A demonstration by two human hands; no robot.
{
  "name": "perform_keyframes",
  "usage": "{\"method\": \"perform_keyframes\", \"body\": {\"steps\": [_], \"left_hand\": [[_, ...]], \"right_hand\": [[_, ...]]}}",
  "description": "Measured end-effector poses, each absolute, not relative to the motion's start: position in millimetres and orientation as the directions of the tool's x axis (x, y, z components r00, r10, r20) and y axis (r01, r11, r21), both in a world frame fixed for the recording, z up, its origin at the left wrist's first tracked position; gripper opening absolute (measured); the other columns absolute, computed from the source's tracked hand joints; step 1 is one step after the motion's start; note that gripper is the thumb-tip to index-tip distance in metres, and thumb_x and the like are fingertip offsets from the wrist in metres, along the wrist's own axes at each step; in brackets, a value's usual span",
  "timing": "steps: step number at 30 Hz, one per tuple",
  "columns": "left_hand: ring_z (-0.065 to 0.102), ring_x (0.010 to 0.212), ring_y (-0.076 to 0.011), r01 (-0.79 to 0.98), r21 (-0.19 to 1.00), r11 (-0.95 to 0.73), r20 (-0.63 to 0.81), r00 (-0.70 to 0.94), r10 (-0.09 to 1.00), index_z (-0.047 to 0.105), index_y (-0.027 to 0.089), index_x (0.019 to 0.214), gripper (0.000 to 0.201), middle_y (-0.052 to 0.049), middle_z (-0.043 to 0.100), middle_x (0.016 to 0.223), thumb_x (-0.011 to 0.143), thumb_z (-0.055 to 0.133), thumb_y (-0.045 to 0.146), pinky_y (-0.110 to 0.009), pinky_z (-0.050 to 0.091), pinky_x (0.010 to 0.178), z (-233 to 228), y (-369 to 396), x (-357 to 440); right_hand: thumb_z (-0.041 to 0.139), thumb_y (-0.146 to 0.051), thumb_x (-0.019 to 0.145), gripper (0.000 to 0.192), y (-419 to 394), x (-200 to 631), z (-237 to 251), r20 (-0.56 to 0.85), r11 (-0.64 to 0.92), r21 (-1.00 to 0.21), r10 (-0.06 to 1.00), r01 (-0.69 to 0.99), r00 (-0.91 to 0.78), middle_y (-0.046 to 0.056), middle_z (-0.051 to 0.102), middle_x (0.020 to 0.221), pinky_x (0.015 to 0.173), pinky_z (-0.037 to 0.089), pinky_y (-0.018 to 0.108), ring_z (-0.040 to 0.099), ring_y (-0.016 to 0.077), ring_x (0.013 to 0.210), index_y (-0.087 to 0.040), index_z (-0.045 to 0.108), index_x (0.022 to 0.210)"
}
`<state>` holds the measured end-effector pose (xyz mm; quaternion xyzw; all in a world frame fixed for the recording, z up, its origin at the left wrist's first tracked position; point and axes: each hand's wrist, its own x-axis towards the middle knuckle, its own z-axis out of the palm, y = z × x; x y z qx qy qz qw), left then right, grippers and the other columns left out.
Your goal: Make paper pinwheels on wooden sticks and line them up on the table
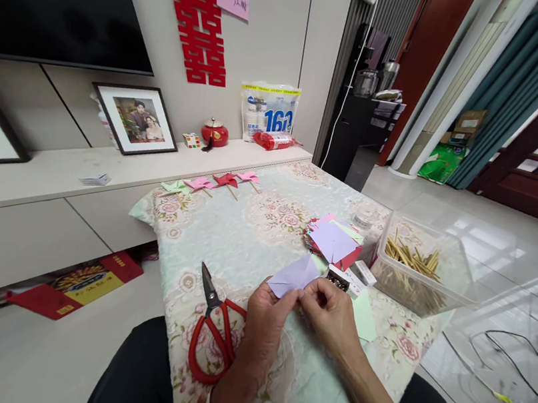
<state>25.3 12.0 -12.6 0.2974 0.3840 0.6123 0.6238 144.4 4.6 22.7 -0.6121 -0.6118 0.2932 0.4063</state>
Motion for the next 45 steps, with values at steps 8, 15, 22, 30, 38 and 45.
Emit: {"method": "perform_keyframes", "body": {"steps": [8,15,22,30,38,45], "left_hand": [[0.07,0.067,-0.0185,-0.474,0.873,0.117,-0.177,-0.084,0.981,0.069,0.014,0.096,0.028,-0.005,0.078,0.081,0.07,0.075,0.022,-0.028,0.054,0.064,-6.0,12.2,22.4],[0.065,0.057,-0.0154,-0.499,0.829,0.253,-0.348,-0.106,0.931,0.067,0.017,0.081,0.026,-0.001,0.075,0.07,0.057,0.077,0.018,-0.025,0.052,0.056,27.6,5.1,3.0],[0.061,0.053,-0.0142,-0.311,0.902,0.3,-0.305,0.031,0.952,0.066,0.016,0.083,0.024,0.0,0.071,0.065,0.061,0.075,0.02,-0.025,0.05,0.054,44.2,-5.1,-13.3],[0.055,0.045,-0.0136,-0.032,0.98,0.199,-0.198,0.013,0.98,0.068,0.021,0.08,0.023,0.004,0.064,0.054,0.059,0.071,0.013,-0.021,0.039,0.047,40.4,-4.0,-18.4],[0.055,0.048,-0.0145,0.014,0.987,0.16,-0.159,-0.021,0.987,0.07,0.024,0.081,0.027,0.005,0.064,0.055,0.058,0.072,0.009,-0.021,0.037,0.049,37.4,-5.4,-17.7],[0.068,0.064,-0.0194,-0.129,0.961,0.243,-0.239,0.043,0.97,0.067,0.02,0.092,0.035,-0.002,0.075,0.073,0.058,0.073,0.011,-0.025,0.049,0.06,42.2,-7.3,-13.8]], "right_hand": [[0.062,-0.037,0.085,0.027,2.1,145.5,25.0,0.243,0.171,-0.833,0.967,0.526,0.07,-0.001,0.055,0.06,0.053,0.036,0.026,0.049,0.0139,0.054,-0.02,0.06,0.064],[0.063,-0.035,0.09,0.022,1.4,160.0,28.8,0.475,0.338,-0.821,0.852,0.459,0.222,0.006,0.064,0.096,0.073,0.048,0.032,0.059,0.0198,0.08,-0.021,0.067,0.106],[0.072,-0.046,0.081,0.069,6.5,161.1,21.6,0.046,0.05,-0.993,0.998,-0.109,0.04,0.004,0.069,0.09,0.071,0.048,0.031,0.064,0.0196,0.078,-0.016,0.051,0.14],[0.083,-0.039,0.067,0.094,-2.3,148.5,28.8,-0.153,-0.21,-0.942,0.963,-0.261,-0.221,0.005,0.074,0.093,0.075,0.052,0.033,0.07,0.0236,0.084,-0.019,0.04,0.148],[0.082,-0.029,0.063,0.086,-0.9,147.9,25.7,-0.096,-0.107,-0.991,0.986,-0.08,-0.134,0.006,0.071,0.101,0.072,0.052,0.032,0.066,0.0228,0.087,-0.017,0.048,0.142],[0.082,-0.025,0.059,0.085,0.2,146.6,24.7,-0.103,-0.116,-0.981,0.991,-0.156,-0.088,0.005,0.07,0.099,0.074,0.051,0.032,0.065,0.023,0.087,-0.015,0.05,0.138]]}}
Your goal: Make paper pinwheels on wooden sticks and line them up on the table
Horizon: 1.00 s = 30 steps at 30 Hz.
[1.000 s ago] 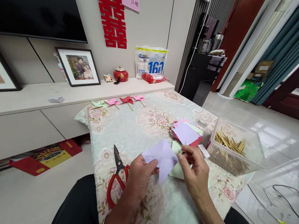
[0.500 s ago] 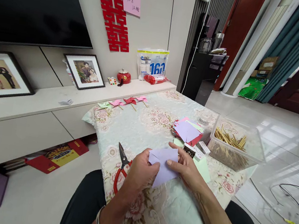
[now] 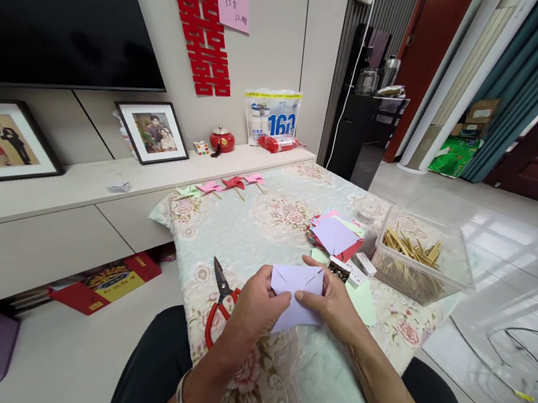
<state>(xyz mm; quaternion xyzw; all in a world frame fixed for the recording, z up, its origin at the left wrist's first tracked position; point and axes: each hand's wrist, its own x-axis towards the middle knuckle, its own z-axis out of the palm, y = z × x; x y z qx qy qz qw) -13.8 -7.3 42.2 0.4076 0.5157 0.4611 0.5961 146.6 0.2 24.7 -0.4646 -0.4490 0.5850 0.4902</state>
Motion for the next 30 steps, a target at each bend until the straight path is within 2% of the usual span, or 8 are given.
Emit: {"method": "perform_keyframes", "body": {"steps": [3,7,14,19,22,25,27,30], "left_hand": [[0.071,0.07,-0.0211,-0.244,0.915,0.321,-0.302,0.113,0.947,0.068,0.015,0.098,0.037,-0.008,0.078,0.082,0.061,0.075,0.015,-0.028,0.052,0.066,47.0,-13.7,-12.1],[0.07,0.068,-0.0205,-0.325,0.878,0.352,-0.325,0.138,0.936,0.074,0.012,0.096,0.036,-0.008,0.078,0.079,0.061,0.079,0.021,-0.028,0.052,0.066,47.8,-20.3,-9.6],[0.069,0.066,-0.0205,-0.284,0.91,0.303,-0.303,0.043,0.952,0.076,0.013,0.09,0.031,-0.005,0.077,0.072,0.061,0.081,0.022,-0.028,0.053,0.064,38.6,-20.0,-7.8],[0.068,0.063,-0.0196,-0.309,0.897,0.317,-0.317,0.051,0.947,0.075,0.014,0.088,0.026,-0.005,0.077,0.074,0.064,0.078,0.024,-0.028,0.052,0.063,44.1,-18.5,-14.6],[0.067,0.062,-0.0187,-0.37,0.869,0.329,-0.331,0.06,0.942,0.075,0.013,0.086,0.028,-0.005,0.077,0.072,0.061,0.08,0.025,-0.028,0.052,0.065,48.2,-14.7,-21.6],[0.066,0.062,-0.0182,-0.404,0.851,0.336,-0.339,0.064,0.938,0.075,0.014,0.082,0.028,-0.005,0.076,0.07,0.059,0.081,0.027,-0.028,0.052,0.066,51.5,-11.1,-29.1],[0.065,0.06,-0.0178,-0.408,0.848,0.339,-0.34,0.071,0.938,0.075,0.016,0.081,0.026,-0.004,0.075,0.069,0.06,0.081,0.029,-0.028,0.052,0.065,53.0,-9.4,-33.5],[0.064,0.06,-0.0168,-0.402,0.857,0.324,-0.323,0.072,0.944,0.075,0.017,0.08,0.023,-0.003,0.074,0.068,0.061,0.081,0.028,-0.026,0.051,0.063,53.4,-7.5,-38.8]], "right_hand": [[0.082,-0.025,0.06,0.085,0.6,145.4,24.2,-0.102,-0.115,-0.971,0.992,-0.21,-0.071,0.005,0.07,0.099,0.074,0.051,0.032,0.066,0.0227,0.086,-0.015,0.05,0.137],[0.084,-0.027,0.06,0.083,0.9,144.9,20.2,-0.099,-0.111,-0.973,0.993,-0.202,-0.07,0.007,0.071,0.103,0.075,0.052,0.032,0.067,0.0234,0.089,-0.016,0.051,0.136],[0.088,-0.031,0.059,0.07,-0.5,144.0,12.3,-0.068,-0.091,-0.972,0.991,-0.215,-0.113,0.006,0.074,0.101,0.077,0.052,0.033,0.068,0.0234,0.088,-0.017,0.061,0.122],[0.086,-0.036,0.067,0.062,0.3,146.1,16.5,-0.064,-0.116,-0.943,0.983,-0.312,-0.171,0.006,0.074,0.099,0.076,0.053,0.033,0.069,0.0216,0.086,-0.02,0.063,0.122],[0.085,-0.038,0.068,0.049,2.8,149.0,17.1,-0.004,-0.01,-0.955,1.0,-0.296,-0.021,0.005,0.072,0.093,0.077,0.052,0.032,0.067,0.0195,0.083,-0.02,0.069,0.111],[0.083,-0.038,0.071,0.031,2.9,152.4,18.1,0.112,0.136,-0.972,0.985,-0.193,0.13,0.002,0.068,0.082,0.069,0.049,0.029,0.062,0.0163,0.073,-0.021,0.074,0.095],[0.079,-0.035,0.076,0.018,0.9,154.5,20.8,0.217,0.226,-0.97,0.97,-0.085,0.112,0.002,0.067,0.08,0.066,0.047,0.028,0.06,0.0161,0.072,-0.022,0.075,0.088],[0.073,-0.028,0.085,0.006,-2.7,156.0,26.1,0.364,0.368,-0.926,0.93,0.088,-0.051,0.003,0.067,0.085,0.068,0.046,0.029,0.061,0.0178,0.078,-0.024,0.077,0.085]]}}
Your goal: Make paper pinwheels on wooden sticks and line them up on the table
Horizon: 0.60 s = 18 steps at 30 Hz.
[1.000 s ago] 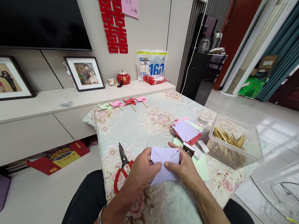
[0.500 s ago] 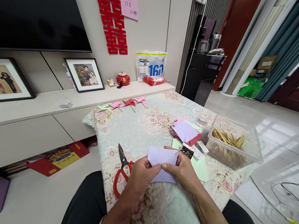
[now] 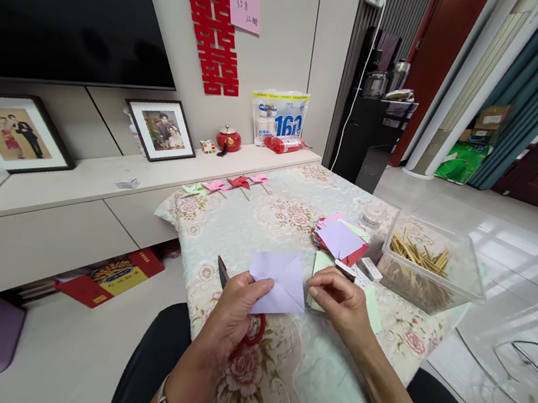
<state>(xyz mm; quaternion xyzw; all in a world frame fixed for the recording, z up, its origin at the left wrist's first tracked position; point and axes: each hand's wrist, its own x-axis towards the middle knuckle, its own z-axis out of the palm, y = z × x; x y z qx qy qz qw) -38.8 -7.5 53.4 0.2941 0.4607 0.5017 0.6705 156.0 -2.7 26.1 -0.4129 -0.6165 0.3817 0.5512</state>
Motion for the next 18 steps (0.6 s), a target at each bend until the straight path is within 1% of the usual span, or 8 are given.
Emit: {"method": "perform_keyframes", "body": {"steps": [3,6,11,14,16,18], "left_hand": [[0.062,0.06,-0.0159,-0.403,0.855,0.326,-0.316,0.092,0.944,0.075,0.017,0.079,0.023,-0.001,0.072,0.066,0.06,0.083,0.028,-0.025,0.049,0.062,51.9,-5.4,-42.0],[0.061,0.058,-0.0156,-0.411,0.848,0.336,-0.326,0.096,0.94,0.074,0.016,0.077,0.025,-0.001,0.072,0.065,0.057,0.084,0.028,-0.025,0.048,0.06,50.3,-3.9,-42.3],[0.064,0.058,-0.0172,-0.424,0.84,0.338,-0.333,0.089,0.939,0.074,0.014,0.08,0.029,-0.003,0.074,0.067,0.056,0.083,0.027,-0.028,0.05,0.064,50.0,-3.9,-38.9],[0.064,0.058,-0.0174,-0.416,0.849,0.326,-0.333,0.058,0.941,0.073,0.013,0.082,0.03,-0.004,0.074,0.068,0.056,0.082,0.026,-0.028,0.051,0.064,49.0,-4.1,-36.6],[0.063,0.059,-0.0172,-0.4,0.86,0.317,-0.33,0.037,0.943,0.073,0.011,0.082,0.031,-0.005,0.074,0.068,0.056,0.081,0.026,-0.028,0.05,0.063,47.6,-4.1,-35.2],[0.063,0.06,-0.0169,-0.382,0.872,0.305,-0.317,0.034,0.948,0.073,0.01,0.085,0.032,-0.006,0.074,0.069,0.058,0.08,0.025,-0.027,0.049,0.062,46.2,-4.4,-33.6]], "right_hand": [[0.068,-0.021,0.089,0.009,-3.8,154.8,27.6,0.469,0.503,-0.844,0.861,0.189,-0.199,0.004,0.067,0.085,0.067,0.047,0.03,0.062,0.0183,0.078,-0.025,0.077,0.09],[0.065,-0.017,0.091,0.014,-3.5,152.8,25.9,0.53,0.6,-0.758,0.796,0.257,-0.294,0.004,0.067,0.085,0.063,0.047,0.029,0.063,0.0173,0.076,-0.025,0.076,0.093],[0.06,-0.015,0.094,0.019,-4.9,152.2,25.9,0.56,0.658,-0.633,0.753,0.409,-0.346,0.005,0.059,0.087,0.068,0.049,0.031,0.061,0.0184,0.08,-0.025,0.076,0.098],[0.059,-0.017,0.094,0.02,-5.1,152.3,25.4,0.59,0.682,-0.584,0.729,0.44,-0.347,0.008,0.058,0.1,0.072,0.049,0.034,0.06,0.0205,0.087,-0.025,0.076,0.101],[0.059,-0.017,0.094,0.02,-4.6,151.9,24.0,0.611,0.691,-0.568,0.718,0.447,-0.334,0.01,0.058,0.114,0.078,0.049,0.037,0.059,0.0241,0.1,-0.026,0.076,0.099],[0.061,-0.018,0.093,0.02,-4.1,151.3,22.1,0.621,0.69,-0.568,0.717,0.448,-0.317,0.01,0.056,0.128,0.084,0.048,0.04,0.054,0.028,0.113,-0.027,0.077,0.097]]}}
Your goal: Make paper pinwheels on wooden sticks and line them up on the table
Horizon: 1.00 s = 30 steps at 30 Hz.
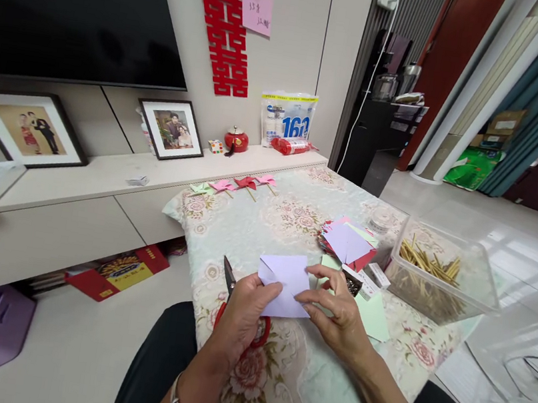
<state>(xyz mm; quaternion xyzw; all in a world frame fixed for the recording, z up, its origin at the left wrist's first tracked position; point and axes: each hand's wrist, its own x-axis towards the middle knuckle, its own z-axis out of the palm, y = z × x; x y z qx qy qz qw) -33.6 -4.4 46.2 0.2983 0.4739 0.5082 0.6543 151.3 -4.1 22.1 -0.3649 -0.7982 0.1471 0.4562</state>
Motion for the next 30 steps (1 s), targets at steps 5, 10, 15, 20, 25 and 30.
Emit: {"method": "perform_keyframes", "body": {"steps": [5,10,15,20,25,30], "left_hand": [[0.06,0.063,-0.0152,-0.364,0.891,0.272,-0.273,0.05,0.961,0.073,0.01,0.089,0.029,-0.005,0.074,0.075,0.064,0.077,0.024,-0.026,0.048,0.063,45.3,-6.0,-28.9],[0.058,0.064,-0.0151,-0.308,0.922,0.234,-0.223,0.071,0.972,0.074,0.008,0.096,0.033,-0.006,0.073,0.077,0.066,0.073,0.023,-0.025,0.046,0.061,44.3,-7.1,-25.5],[0.058,0.068,-0.0166,-0.284,0.932,0.227,-0.214,0.075,0.974,0.074,0.01,0.097,0.032,-0.005,0.071,0.078,0.068,0.072,0.024,-0.027,0.047,0.067,40.4,-9.4,-22.0],[0.058,0.068,-0.0171,-0.253,0.93,0.266,-0.26,0.056,0.964,0.073,0.013,0.087,0.024,-0.003,0.07,0.074,0.065,0.071,0.024,-0.027,0.046,0.066,42.6,-12.2,-18.8],[0.056,0.064,-0.0158,-0.23,0.939,0.255,-0.245,0.071,0.967,0.07,0.015,0.08,0.017,0.0,0.065,0.068,0.065,0.07,0.024,-0.025,0.043,0.061,43.3,-13.3,-17.3],[0.051,0.059,-0.0133,-0.243,0.942,0.232,-0.211,0.106,0.972,0.065,0.017,0.073,0.008,0.004,0.058,0.062,0.066,0.066,0.02,-0.024,0.04,0.058,38.4,-12.9,-16.0]], "right_hand": [[0.064,-0.02,0.092,0.019,-3.5,150.9,17.2,0.59,0.653,-0.638,0.755,0.407,-0.287,0.005,0.047,0.148,0.093,0.047,0.042,0.047,0.0304,0.128,-0.031,0.078,0.098],[0.067,-0.032,0.092,0.011,-3.5,151.4,15.2,0.498,0.571,-0.762,0.818,0.305,-0.288,0.004,0.043,0.153,0.099,0.044,0.045,0.043,0.0318,0.136,-0.032,0.078,0.095],[0.066,-0.036,0.092,0.013,-6.5,150.2,22.9,0.382,0.457,-0.83,0.884,0.32,-0.271,0.007,0.047,0.151,0.11,0.033,0.051,0.041,0.0321,0.139,-0.027,0.072,0.086],[0.064,-0.035,0.089,0.017,-9.4,147.6,31.3,0.3,0.371,-0.871,0.921,0.321,-0.249,0.01,0.052,0.147,0.109,0.032,0.053,0.044,0.0326,0.136,-0.023,0.066,0.077],[0.064,-0.033,0.086,0.018,-9.0,146.0,31.9,0.259,0.333,-0.889,0.932,0.315,-0.253,0.011,0.056,0.142,0.107,0.032,0.05,0.046,0.0319,0.134,-0.022,0.064,0.073],[0.063,-0.031,0.085,0.018,-8.9,145.1,30.7,0.23,0.306,-0.899,0.939,0.314,-0.257,0.012,0.06,0.137,0.104,0.036,0.048,0.053,0.031,0.127,-0.021,0.06,0.07]]}}
